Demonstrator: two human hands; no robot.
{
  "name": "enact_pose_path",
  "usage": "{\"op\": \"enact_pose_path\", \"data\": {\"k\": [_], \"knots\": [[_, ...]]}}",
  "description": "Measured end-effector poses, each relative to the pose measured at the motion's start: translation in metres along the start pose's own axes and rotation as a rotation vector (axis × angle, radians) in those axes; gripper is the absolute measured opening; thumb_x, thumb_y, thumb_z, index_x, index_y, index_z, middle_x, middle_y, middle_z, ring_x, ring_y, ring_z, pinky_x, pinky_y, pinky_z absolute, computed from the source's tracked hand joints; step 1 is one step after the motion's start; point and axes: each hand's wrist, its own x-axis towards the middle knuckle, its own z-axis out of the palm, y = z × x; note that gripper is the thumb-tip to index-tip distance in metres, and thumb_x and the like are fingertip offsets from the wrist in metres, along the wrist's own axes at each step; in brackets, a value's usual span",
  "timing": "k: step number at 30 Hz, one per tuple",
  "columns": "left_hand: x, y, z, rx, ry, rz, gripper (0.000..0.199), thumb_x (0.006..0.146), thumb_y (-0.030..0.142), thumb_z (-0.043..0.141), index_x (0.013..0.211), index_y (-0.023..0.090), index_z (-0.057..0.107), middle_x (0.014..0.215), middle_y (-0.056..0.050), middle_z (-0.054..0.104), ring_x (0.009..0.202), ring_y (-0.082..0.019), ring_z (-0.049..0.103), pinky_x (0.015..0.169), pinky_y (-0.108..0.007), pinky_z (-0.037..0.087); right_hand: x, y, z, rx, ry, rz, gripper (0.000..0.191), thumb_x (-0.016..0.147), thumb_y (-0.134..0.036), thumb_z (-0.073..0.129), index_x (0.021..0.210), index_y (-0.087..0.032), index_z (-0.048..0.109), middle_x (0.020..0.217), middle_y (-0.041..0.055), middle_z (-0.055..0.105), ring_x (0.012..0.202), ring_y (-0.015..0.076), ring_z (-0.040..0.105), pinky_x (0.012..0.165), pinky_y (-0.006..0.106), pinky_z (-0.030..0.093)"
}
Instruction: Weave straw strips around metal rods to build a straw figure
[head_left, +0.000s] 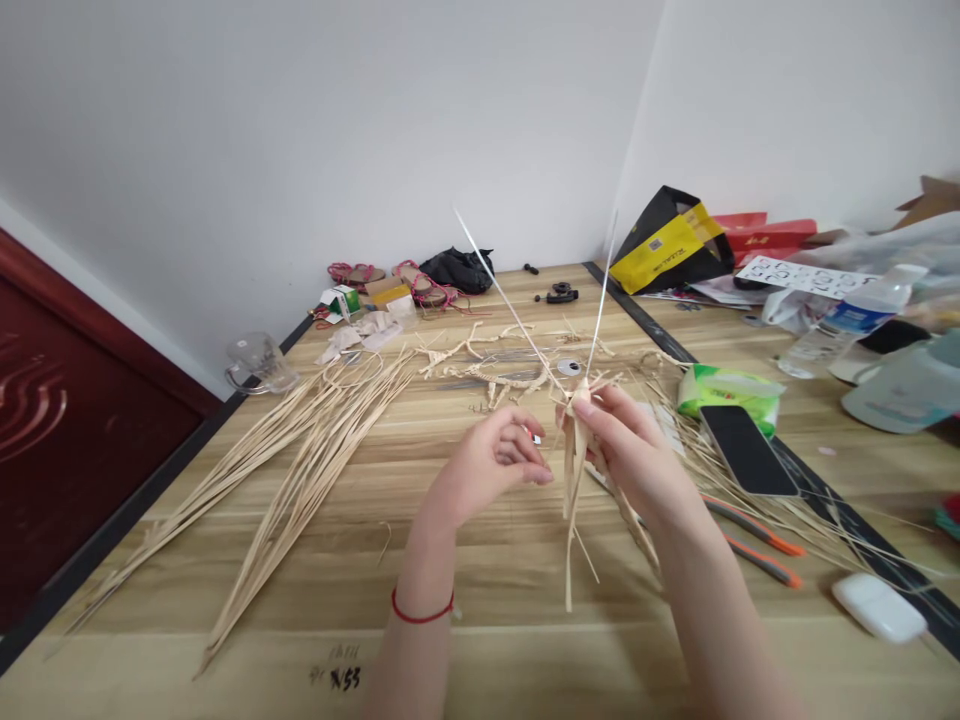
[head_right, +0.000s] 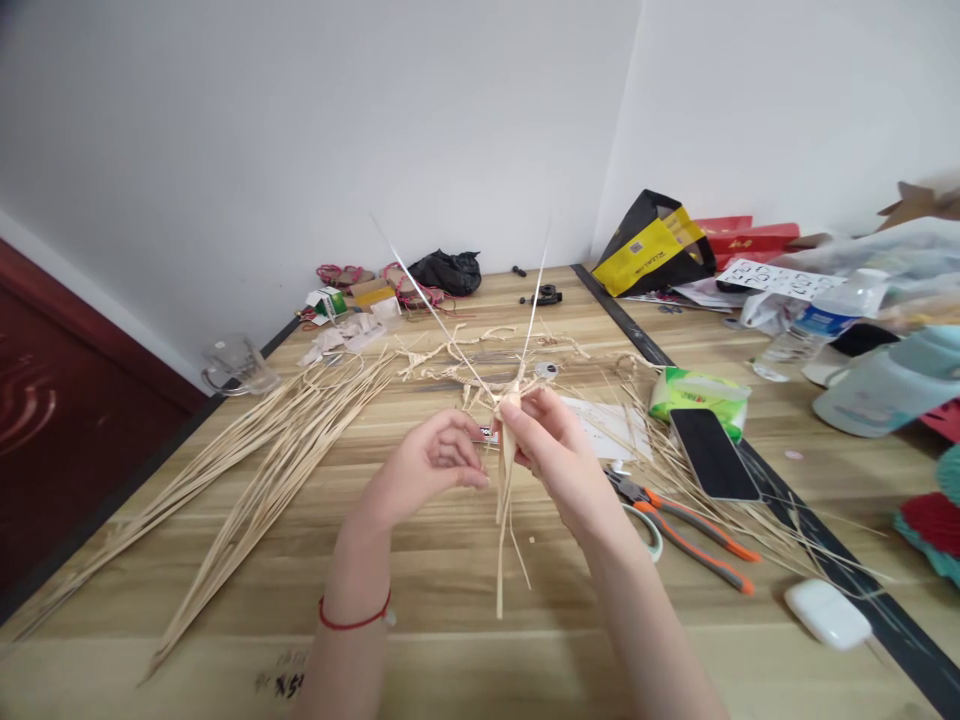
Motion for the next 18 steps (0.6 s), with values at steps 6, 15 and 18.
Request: {"op": "enact_pose_path", "data": {"k": [6, 15, 18], "knots": [[-0.006, 0.004, -0.012, 0.145, -0.225, -0.053, 0.024, 0.069, 0.018, 0.076, 0.080, 0.018, 0.055, 0.074, 0.003, 0.063, 0.072, -0.013, 0.063, 0.071, -0.028, 0.049, 0.003, 0.002, -0.003, -0.038, 0.034, -0.064, 0.025, 0.077, -0.045, 0.071, 0.086, -0.024, 0.061, 0.075, -0.0011, 0.063, 0.061, 0.0109, 0.054, 0.049, 0.020, 0.038], [-0.003, 0.003, -0.008, -0.098, 0.169, 0.276, 0.039, 0.077, 0.025, 0.074, 0.113, 0.021, 0.060, 0.103, -0.006, 0.067, 0.100, -0.018, 0.064, 0.089, -0.033, 0.051, -0.001, 0.003, 0.004, -0.152, 0.065, -0.108, 0.023, 0.080, -0.045, 0.066, 0.091, -0.026, 0.058, 0.084, 0.0006, 0.065, 0.071, 0.0140, 0.059, 0.054, 0.022, 0.043], [0.002, 0.005, 0.008, -0.142, 0.315, 0.367, 0.037, 0.075, 0.024, 0.076, 0.109, 0.021, 0.064, 0.102, -0.005, 0.068, 0.093, -0.016, 0.065, 0.085, -0.029, 0.053, -0.002, 0.004, 0.008, -0.192, -0.015, -0.161, 0.021, 0.084, -0.044, 0.063, 0.091, -0.025, 0.058, 0.084, 0.0009, 0.064, 0.068, 0.0131, 0.056, 0.055, 0.023, 0.043]]}}
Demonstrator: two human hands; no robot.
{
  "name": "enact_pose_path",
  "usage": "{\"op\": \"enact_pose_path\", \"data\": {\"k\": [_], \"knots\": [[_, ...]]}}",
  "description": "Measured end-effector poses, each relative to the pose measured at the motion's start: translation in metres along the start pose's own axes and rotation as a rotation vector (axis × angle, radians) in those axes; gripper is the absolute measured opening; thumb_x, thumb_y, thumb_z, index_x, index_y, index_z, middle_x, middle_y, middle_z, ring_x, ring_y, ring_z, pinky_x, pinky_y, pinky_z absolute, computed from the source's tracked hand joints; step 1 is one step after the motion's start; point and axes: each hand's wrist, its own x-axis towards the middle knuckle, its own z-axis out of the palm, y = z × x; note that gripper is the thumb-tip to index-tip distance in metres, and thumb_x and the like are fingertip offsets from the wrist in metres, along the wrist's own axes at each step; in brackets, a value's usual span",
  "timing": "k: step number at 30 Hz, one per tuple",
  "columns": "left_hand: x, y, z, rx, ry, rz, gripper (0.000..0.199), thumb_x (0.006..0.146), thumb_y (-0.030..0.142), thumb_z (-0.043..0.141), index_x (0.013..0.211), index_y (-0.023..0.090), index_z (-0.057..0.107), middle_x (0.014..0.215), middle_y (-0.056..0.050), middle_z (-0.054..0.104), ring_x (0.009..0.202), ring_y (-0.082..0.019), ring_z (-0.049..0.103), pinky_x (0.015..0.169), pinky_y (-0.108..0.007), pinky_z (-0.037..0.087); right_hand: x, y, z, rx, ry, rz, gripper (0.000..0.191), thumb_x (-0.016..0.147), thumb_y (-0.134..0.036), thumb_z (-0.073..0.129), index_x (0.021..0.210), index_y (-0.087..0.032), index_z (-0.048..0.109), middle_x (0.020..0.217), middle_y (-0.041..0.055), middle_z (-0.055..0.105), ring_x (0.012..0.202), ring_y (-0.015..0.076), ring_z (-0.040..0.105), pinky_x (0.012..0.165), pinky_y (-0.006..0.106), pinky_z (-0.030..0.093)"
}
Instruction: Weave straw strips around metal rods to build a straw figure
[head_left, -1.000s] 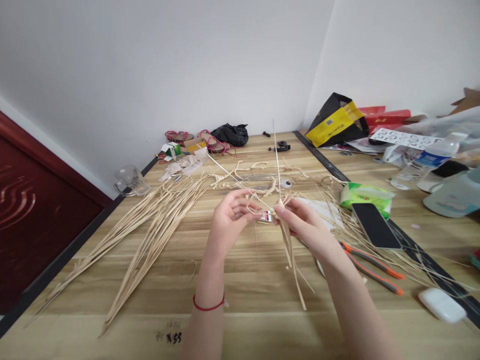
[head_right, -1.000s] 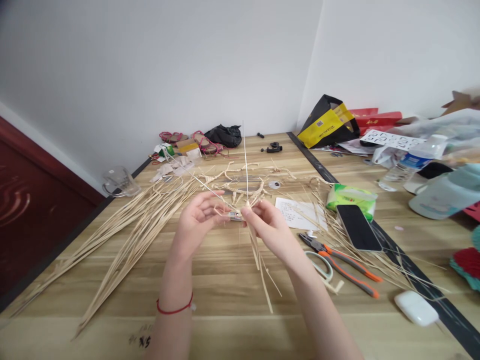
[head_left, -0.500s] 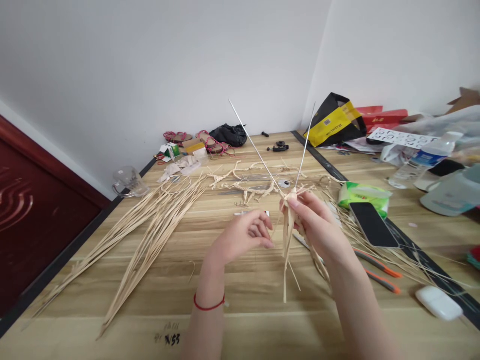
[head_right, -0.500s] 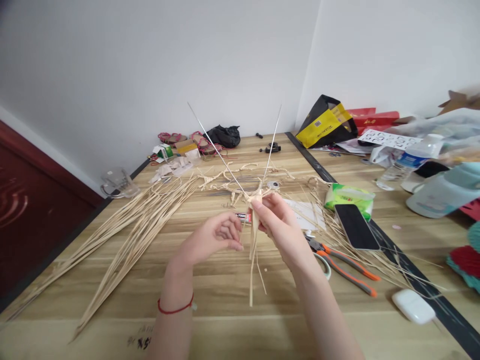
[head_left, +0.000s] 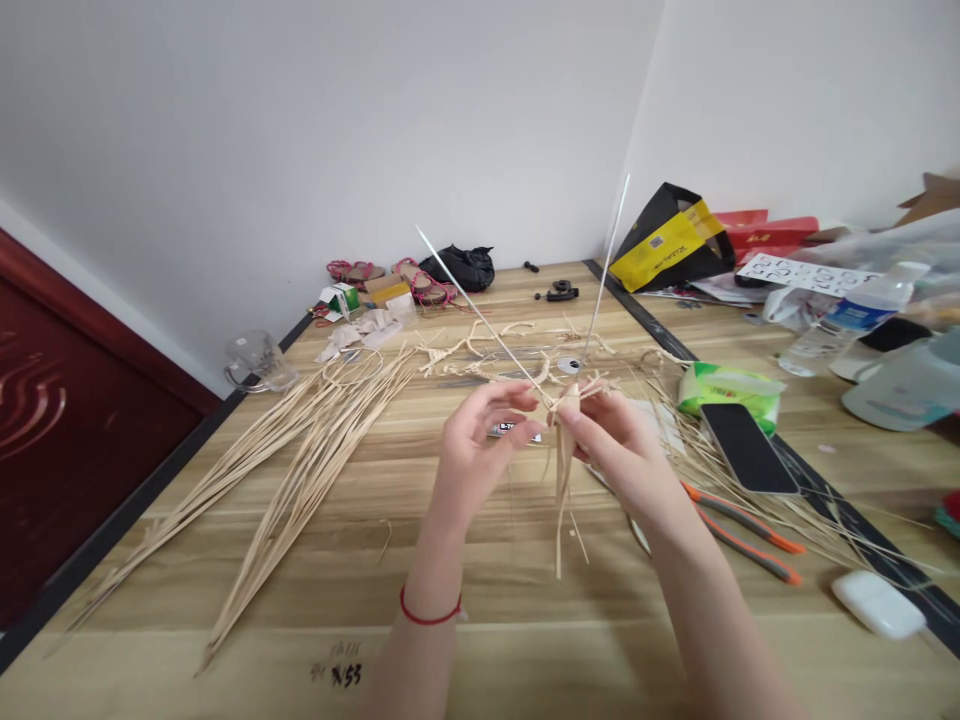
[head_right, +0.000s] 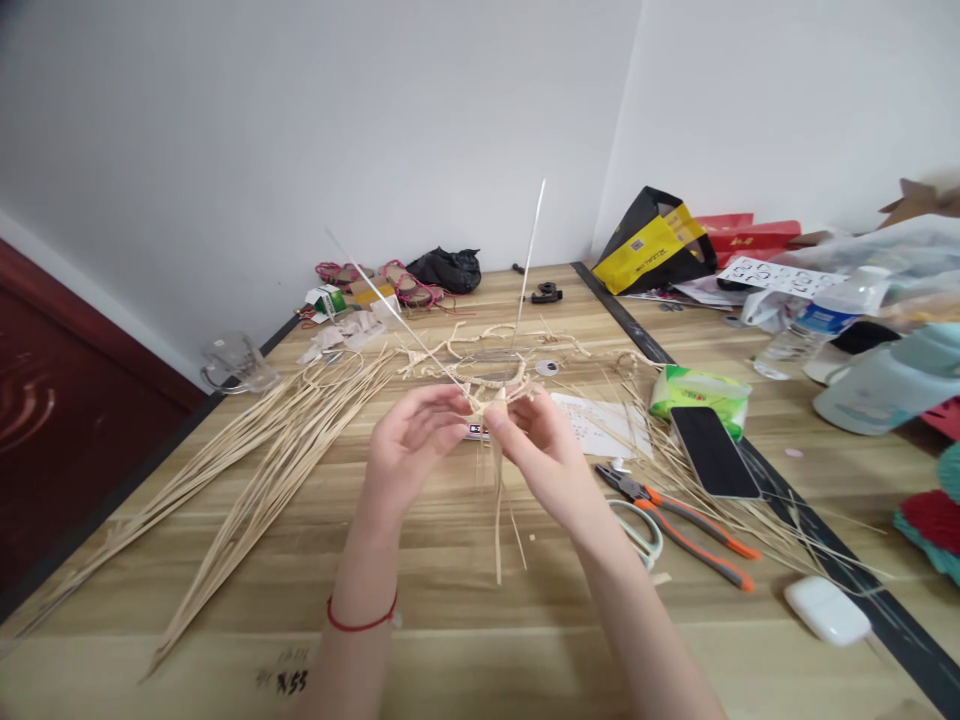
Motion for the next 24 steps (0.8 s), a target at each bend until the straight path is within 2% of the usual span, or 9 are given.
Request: {"op": "enact_pose_path", "data": {"k": [3, 6, 11, 16, 19, 22, 24], "knots": [[0.000, 0.000, 0.012, 0.013, 0.106, 0.076, 0.020, 0.074, 0.024, 0.076, 0.092, 0.019, 0.069, 0.097, -0.005, 0.068, 0.084, -0.014, 0.064, 0.077, -0.026, 0.054, -0.001, 0.000, 0.003, -0.029, -0.091, -0.096, 0.018, 0.087, -0.040, 0.061, 0.097, -0.025, 0.058, 0.092, 0.0020, 0.065, 0.076, 0.0144, 0.057, 0.060, 0.025, 0.044], [0.000, 0.002, 0.015, -0.003, 0.125, 0.110, 0.013, 0.076, 0.025, 0.074, 0.088, 0.019, 0.072, 0.096, -0.005, 0.066, 0.083, -0.014, 0.063, 0.073, -0.025, 0.055, -0.001, 0.001, 0.003, -0.038, -0.132, -0.151, 0.016, 0.088, -0.036, 0.060, 0.102, -0.027, 0.058, 0.095, 0.0017, 0.064, 0.078, 0.0139, 0.056, 0.059, 0.025, 0.042], [0.002, -0.001, 0.009, -0.062, 0.004, 0.054, 0.014, 0.081, 0.029, 0.069, 0.091, 0.024, 0.077, 0.102, -0.006, 0.062, 0.100, -0.017, 0.060, 0.079, -0.025, 0.054, -0.002, -0.001, 0.003, -0.030, -0.136, -0.130, 0.014, 0.087, -0.037, 0.062, 0.092, -0.025, 0.058, 0.080, -0.0007, 0.058, 0.067, 0.0118, 0.051, 0.056, 0.024, 0.041], [0.003, -0.013, 0.005, -0.201, -0.083, 0.000, 0.018, 0.081, 0.040, 0.069, 0.091, 0.028, 0.078, 0.104, -0.006, 0.062, 0.100, -0.019, 0.058, 0.080, -0.028, 0.052, -0.004, -0.005, 0.004, 0.059, -0.153, -0.085, 0.022, 0.082, -0.044, 0.066, 0.089, -0.025, 0.057, 0.078, -0.0005, 0.059, 0.065, 0.0129, 0.052, 0.057, 0.026, 0.043], [0.001, -0.010, 0.009, -0.095, -0.054, -0.007, 0.024, 0.086, 0.042, 0.062, 0.098, 0.027, 0.076, 0.111, -0.006, 0.062, 0.097, -0.019, 0.059, 0.077, -0.028, 0.051, -0.003, -0.005, 0.004, 0.023, -0.109, -0.077, 0.021, 0.084, -0.045, 0.064, 0.088, -0.024, 0.059, 0.079, 0.0007, 0.060, 0.067, 0.0140, 0.055, 0.058, 0.027, 0.044], [-0.003, 0.000, 0.017, 0.161, 0.036, 0.084, 0.026, 0.092, 0.037, 0.054, 0.104, 0.025, 0.074, 0.106, -0.007, 0.062, 0.099, -0.019, 0.057, 0.091, -0.032, 0.046, 0.000, 0.001, 0.003, -0.022, -0.067, -0.146, 0.015, 0.085, -0.039, 0.064, 0.087, -0.025, 0.058, 0.079, -0.0003, 0.060, 0.070, 0.0143, 0.056, 0.061, 0.027, 0.045], [-0.006, 0.005, 0.022, 0.221, 0.019, 0.123, 0.030, 0.095, 0.036, 0.048, 0.109, 0.025, 0.071, 0.108, -0.007, 0.060, 0.102, -0.019, 0.056, 0.095, -0.033, 0.045, 0.002, 0.005, 0.001, -0.030, -0.039, -0.208, 0.012, 0.085, -0.034, 0.066, 0.086, -0.026, 0.057, 0.081, -0.0011, 0.060, 0.070, 0.0138, 0.056, 0.063, 0.026, 0.046]]}}
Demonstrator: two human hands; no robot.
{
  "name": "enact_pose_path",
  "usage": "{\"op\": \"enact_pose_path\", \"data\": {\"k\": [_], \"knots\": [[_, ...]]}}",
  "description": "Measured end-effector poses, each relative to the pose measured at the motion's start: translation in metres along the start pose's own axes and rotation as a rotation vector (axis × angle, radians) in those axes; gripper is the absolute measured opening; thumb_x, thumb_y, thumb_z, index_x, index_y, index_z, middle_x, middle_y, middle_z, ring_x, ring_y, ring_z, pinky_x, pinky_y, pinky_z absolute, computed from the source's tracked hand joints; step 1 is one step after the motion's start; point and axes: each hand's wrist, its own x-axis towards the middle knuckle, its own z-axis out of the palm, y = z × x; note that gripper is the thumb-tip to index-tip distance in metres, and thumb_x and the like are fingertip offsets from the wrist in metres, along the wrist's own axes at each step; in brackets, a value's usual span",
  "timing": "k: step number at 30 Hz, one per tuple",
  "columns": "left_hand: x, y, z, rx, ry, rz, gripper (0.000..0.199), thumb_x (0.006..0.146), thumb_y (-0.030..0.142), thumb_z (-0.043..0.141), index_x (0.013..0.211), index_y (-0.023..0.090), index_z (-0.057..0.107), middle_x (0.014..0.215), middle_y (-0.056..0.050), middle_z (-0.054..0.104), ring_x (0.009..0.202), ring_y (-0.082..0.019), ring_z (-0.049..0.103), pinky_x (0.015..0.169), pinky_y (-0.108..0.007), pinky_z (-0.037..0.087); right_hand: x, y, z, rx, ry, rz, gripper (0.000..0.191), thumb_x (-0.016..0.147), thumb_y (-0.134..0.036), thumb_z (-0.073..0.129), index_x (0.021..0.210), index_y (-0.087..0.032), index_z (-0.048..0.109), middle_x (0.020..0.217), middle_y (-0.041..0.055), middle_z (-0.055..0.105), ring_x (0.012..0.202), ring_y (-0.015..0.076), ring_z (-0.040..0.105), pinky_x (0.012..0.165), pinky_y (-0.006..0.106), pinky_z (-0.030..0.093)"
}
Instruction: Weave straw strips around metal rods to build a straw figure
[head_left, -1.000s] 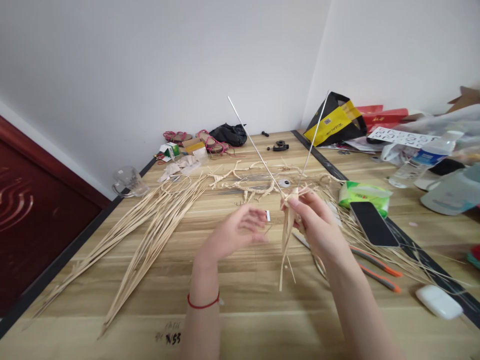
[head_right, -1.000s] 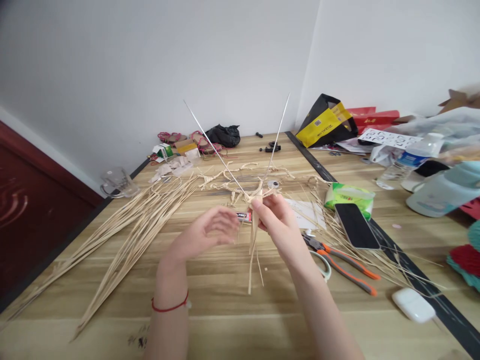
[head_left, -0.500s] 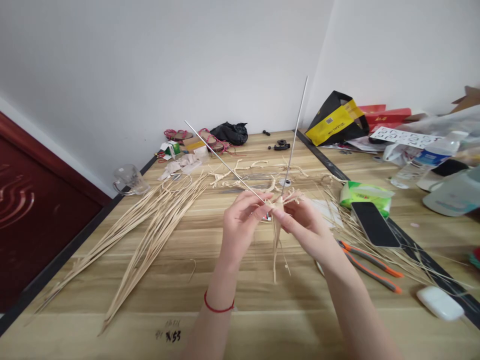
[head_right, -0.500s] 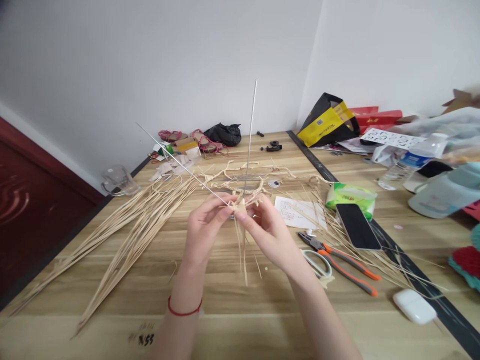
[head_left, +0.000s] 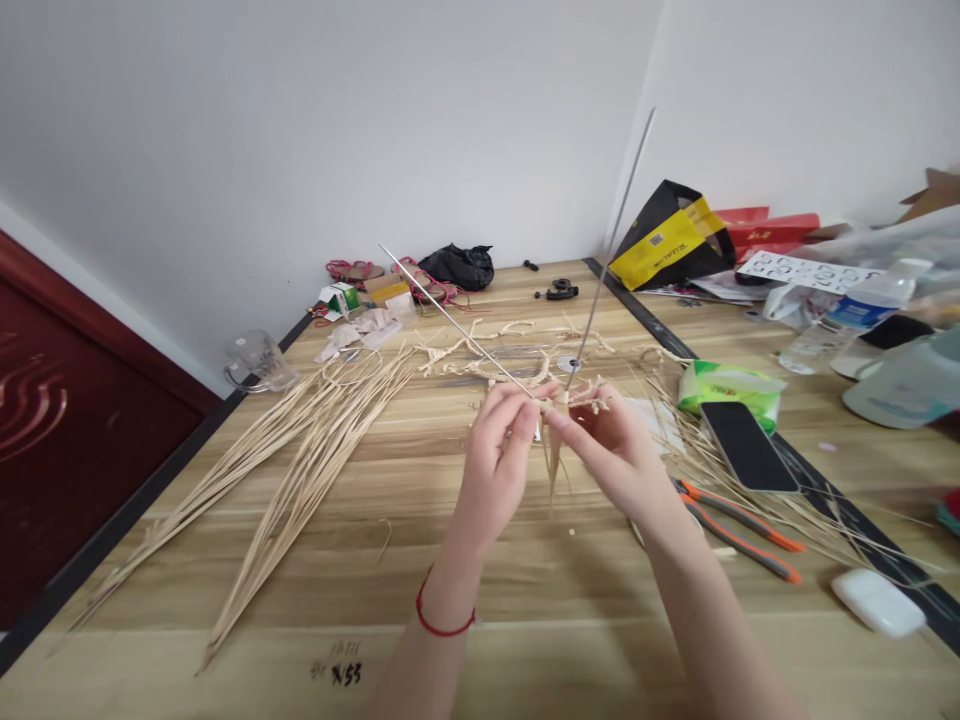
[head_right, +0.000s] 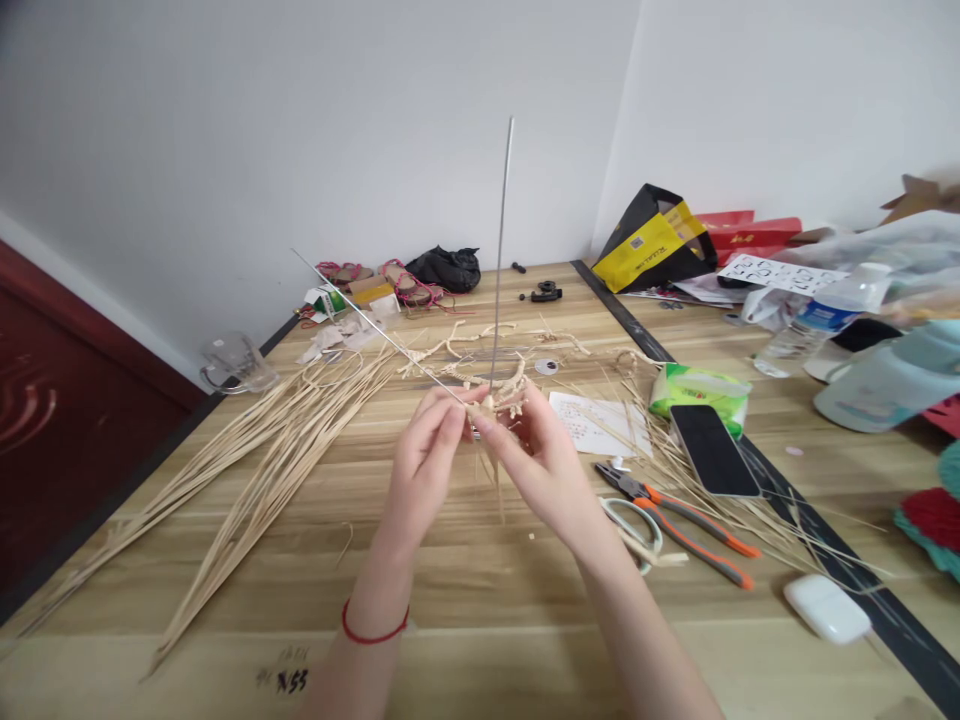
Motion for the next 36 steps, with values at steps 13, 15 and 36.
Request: {"op": "enact_pose_path", "data": {"k": [13, 15, 36], "knots": [[0.003, -0.015, 0.003, -0.175, -0.104, -0.137, 0.042, 0.085, 0.028, 0.065, 0.126, 0.024, 0.061, 0.100, -0.006, 0.061, 0.093, -0.017, 0.058, 0.090, -0.032, 0.049, 0.004, 0.003, -0.004, -0.061, 0.062, 0.105, 0.020, 0.084, -0.042, 0.062, 0.087, -0.023, 0.057, 0.079, 0.0005, 0.061, 0.069, 0.0146, 0.056, 0.060, 0.027, 0.045], [0.004, -0.015, 0.003, -0.210, -0.074, -0.162, 0.043, 0.082, 0.027, 0.068, 0.125, 0.023, 0.062, 0.091, -0.004, 0.062, 0.087, -0.016, 0.058, 0.086, -0.030, 0.050, 0.004, 0.002, -0.002, -0.061, 0.091, 0.129, 0.023, 0.081, -0.044, 0.064, 0.084, -0.022, 0.057, 0.079, 0.0017, 0.062, 0.070, 0.0154, 0.057, 0.059, 0.027, 0.045], [0.004, -0.009, -0.011, -0.193, -0.160, -0.164, 0.042, 0.082, 0.022, 0.067, 0.124, 0.024, 0.063, 0.087, -0.002, 0.060, 0.082, -0.013, 0.057, 0.086, -0.029, 0.048, 0.002, 0.002, 0.006, 0.250, 0.146, 0.343, 0.026, 0.076, -0.047, 0.072, 0.083, -0.024, 0.062, 0.070, -0.0032, 0.055, 0.057, 0.0098, 0.046, 0.051, 0.021, 0.039]]}}
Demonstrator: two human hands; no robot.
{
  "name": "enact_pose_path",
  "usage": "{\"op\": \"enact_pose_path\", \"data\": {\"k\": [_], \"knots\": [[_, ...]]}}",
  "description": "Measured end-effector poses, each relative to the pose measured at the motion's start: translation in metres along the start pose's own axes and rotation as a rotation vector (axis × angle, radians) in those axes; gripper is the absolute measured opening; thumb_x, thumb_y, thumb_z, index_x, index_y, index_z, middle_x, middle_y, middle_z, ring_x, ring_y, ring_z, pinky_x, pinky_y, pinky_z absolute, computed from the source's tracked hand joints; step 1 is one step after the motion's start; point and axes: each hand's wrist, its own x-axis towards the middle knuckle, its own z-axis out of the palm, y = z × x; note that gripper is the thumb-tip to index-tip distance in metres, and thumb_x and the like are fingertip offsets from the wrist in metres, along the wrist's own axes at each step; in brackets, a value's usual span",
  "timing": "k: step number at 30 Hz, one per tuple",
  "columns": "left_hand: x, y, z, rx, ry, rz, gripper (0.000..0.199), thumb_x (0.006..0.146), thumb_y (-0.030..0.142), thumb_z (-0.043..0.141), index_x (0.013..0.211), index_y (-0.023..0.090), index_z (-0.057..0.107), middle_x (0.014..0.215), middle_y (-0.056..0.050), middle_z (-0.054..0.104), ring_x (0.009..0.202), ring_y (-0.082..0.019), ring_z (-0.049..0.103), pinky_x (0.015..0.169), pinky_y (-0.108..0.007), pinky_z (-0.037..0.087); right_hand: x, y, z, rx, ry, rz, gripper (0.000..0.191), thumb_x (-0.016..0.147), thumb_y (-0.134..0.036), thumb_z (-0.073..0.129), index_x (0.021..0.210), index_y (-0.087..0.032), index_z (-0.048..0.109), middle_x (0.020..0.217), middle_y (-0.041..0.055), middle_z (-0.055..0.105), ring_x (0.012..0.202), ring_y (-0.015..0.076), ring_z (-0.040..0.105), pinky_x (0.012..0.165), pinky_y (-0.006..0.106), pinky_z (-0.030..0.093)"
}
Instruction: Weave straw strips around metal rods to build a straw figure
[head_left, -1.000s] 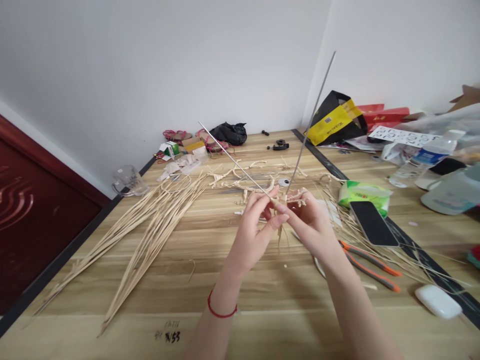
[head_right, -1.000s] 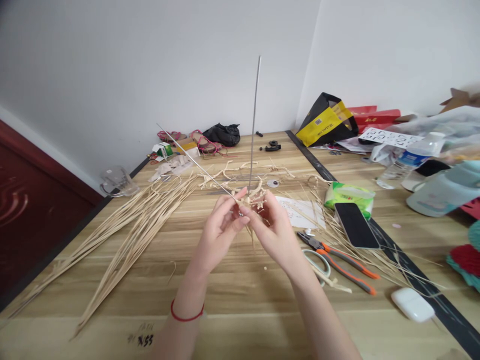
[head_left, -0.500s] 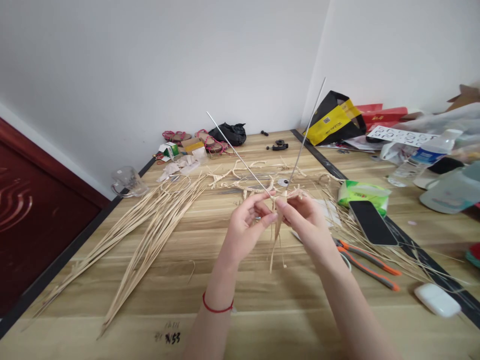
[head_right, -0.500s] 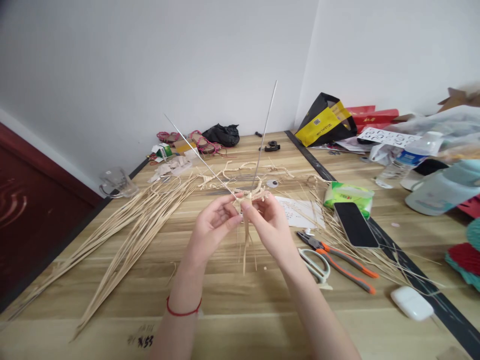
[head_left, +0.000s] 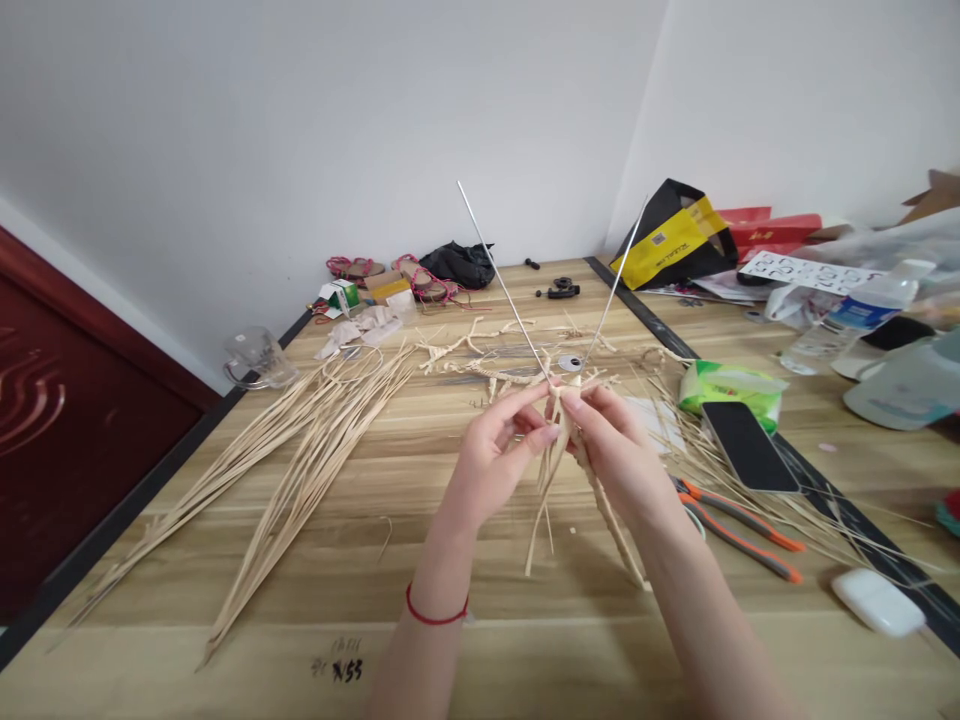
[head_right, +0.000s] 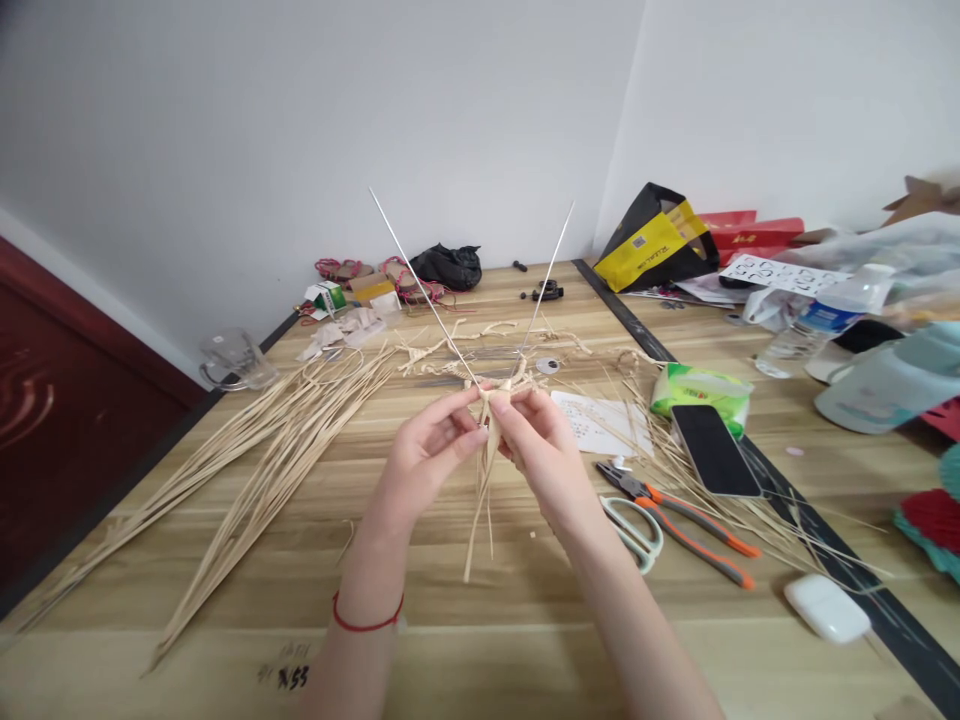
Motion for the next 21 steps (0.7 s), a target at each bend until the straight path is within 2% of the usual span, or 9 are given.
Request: {"op": "enact_pose_path", "data": {"k": [4, 9, 14, 16, 21], "knots": [[0.000, 0.002, 0.002, -0.064, 0.092, -0.038, 0.043, 0.077, 0.020, 0.073, 0.119, 0.023, 0.063, 0.082, 0.000, 0.064, 0.080, -0.011, 0.061, 0.083, -0.025, 0.050, 0.001, 0.003, 0.000, -0.051, 0.017, -0.123, 0.025, 0.077, -0.046, 0.071, 0.080, -0.024, 0.060, 0.074, -0.0024, 0.057, 0.061, 0.0109, 0.050, 0.054, 0.022, 0.041], [0.000, 0.005, 0.004, -0.136, 0.217, -0.050, 0.036, 0.071, 0.021, 0.078, 0.103, 0.019, 0.064, 0.076, 0.001, 0.065, 0.070, -0.010, 0.062, 0.065, -0.020, 0.053, 0.000, 0.005, -0.003, -0.095, -0.085, -0.228, 0.017, 0.085, -0.041, 0.065, 0.083, -0.025, 0.060, 0.076, -0.0021, 0.057, 0.066, 0.0121, 0.051, 0.059, 0.024, 0.043], [-0.001, 0.007, 0.010, -0.168, 0.361, -0.016, 0.035, 0.069, 0.022, 0.080, 0.098, 0.018, 0.060, 0.074, 0.002, 0.065, 0.066, -0.008, 0.063, 0.063, -0.018, 0.053, -0.003, -0.002, 0.002, -0.137, -0.183, -0.269, 0.014, 0.086, -0.038, 0.064, 0.091, -0.025, 0.060, 0.086, 0.0001, 0.061, 0.077, 0.0138, 0.056, 0.066, 0.025, 0.045], [-0.002, 0.009, 0.009, -0.196, 0.322, -0.059, 0.037, 0.069, 0.023, 0.079, 0.099, 0.017, 0.058, 0.075, 0.002, 0.065, 0.066, -0.009, 0.064, 0.064, -0.020, 0.055, -0.003, -0.004, 0.003, -0.143, -0.185, -0.268, 0.015, 0.086, -0.039, 0.064, 0.089, -0.025, 0.059, 0.084, 0.0003, 0.060, 0.078, 0.0145, 0.056, 0.068, 0.026, 0.046], [-0.004, 0.011, -0.005, -0.244, 0.059, -0.246, 0.049, 0.066, 0.017, 0.081, 0.107, 0.018, 0.053, 0.078, -0.001, 0.069, 0.070, -0.014, 0.068, 0.069, -0.028, 0.058, -0.001, 0.000, 0.000, -0.153, -0.118, -0.248, 0.019, 0.085, -0.041, 0.065, 0.084, -0.024, 0.057, 0.077, -0.0013, 0.056, 0.069, 0.0129, 0.052, 0.063, 0.025, 0.044]]}}
